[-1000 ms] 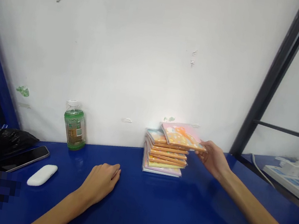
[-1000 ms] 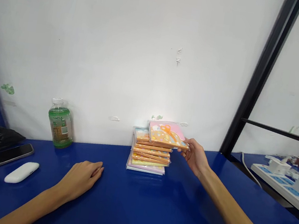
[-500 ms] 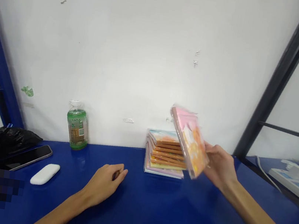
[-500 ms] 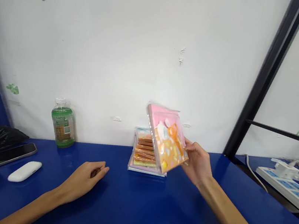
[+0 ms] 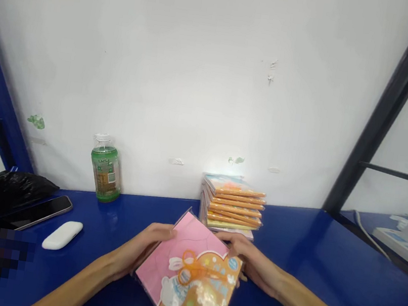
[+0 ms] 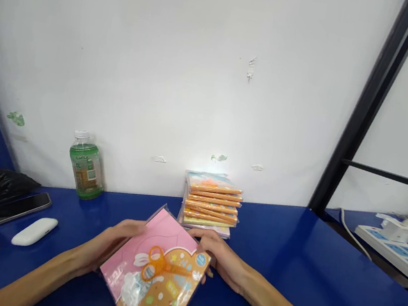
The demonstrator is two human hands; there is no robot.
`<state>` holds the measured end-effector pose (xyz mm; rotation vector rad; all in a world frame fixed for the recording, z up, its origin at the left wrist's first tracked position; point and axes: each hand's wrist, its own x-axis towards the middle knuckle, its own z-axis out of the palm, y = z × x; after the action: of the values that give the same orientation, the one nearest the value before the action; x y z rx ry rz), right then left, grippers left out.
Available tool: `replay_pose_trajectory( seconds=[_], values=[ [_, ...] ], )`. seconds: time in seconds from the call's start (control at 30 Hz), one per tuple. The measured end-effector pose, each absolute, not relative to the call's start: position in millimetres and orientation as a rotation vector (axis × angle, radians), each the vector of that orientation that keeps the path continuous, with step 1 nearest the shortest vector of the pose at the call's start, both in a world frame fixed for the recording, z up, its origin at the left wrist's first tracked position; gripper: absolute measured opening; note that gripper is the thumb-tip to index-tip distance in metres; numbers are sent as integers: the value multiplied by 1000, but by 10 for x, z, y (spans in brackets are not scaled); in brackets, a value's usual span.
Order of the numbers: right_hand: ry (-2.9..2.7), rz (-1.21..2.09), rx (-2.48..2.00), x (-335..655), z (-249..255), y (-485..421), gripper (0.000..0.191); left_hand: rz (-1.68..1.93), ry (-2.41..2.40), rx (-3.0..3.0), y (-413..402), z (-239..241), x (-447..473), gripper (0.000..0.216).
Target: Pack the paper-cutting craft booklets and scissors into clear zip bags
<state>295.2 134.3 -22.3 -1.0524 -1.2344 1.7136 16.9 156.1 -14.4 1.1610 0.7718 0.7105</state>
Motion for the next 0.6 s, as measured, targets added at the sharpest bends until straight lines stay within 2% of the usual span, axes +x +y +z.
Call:
replay_pose_trajectory(
  seconds=[0.07,0.17,0.37,0.6],
  values=[
    [-1227,1714,-1030,2950,-225,1358,39,735,765,1145,1578,-186,199,34],
    [-1234,1693,-936,2970,-205,1384,35,791,754,1107,1581,-215,231,40],
    [-1391,1695,-967,2982,-268,1398,44,842,776,1047,1551,-176,243,48],
    [-1394,1639,-1045,2918,-252,1350,39,849,827,1042,1558,-142,216,39]
  ],
)
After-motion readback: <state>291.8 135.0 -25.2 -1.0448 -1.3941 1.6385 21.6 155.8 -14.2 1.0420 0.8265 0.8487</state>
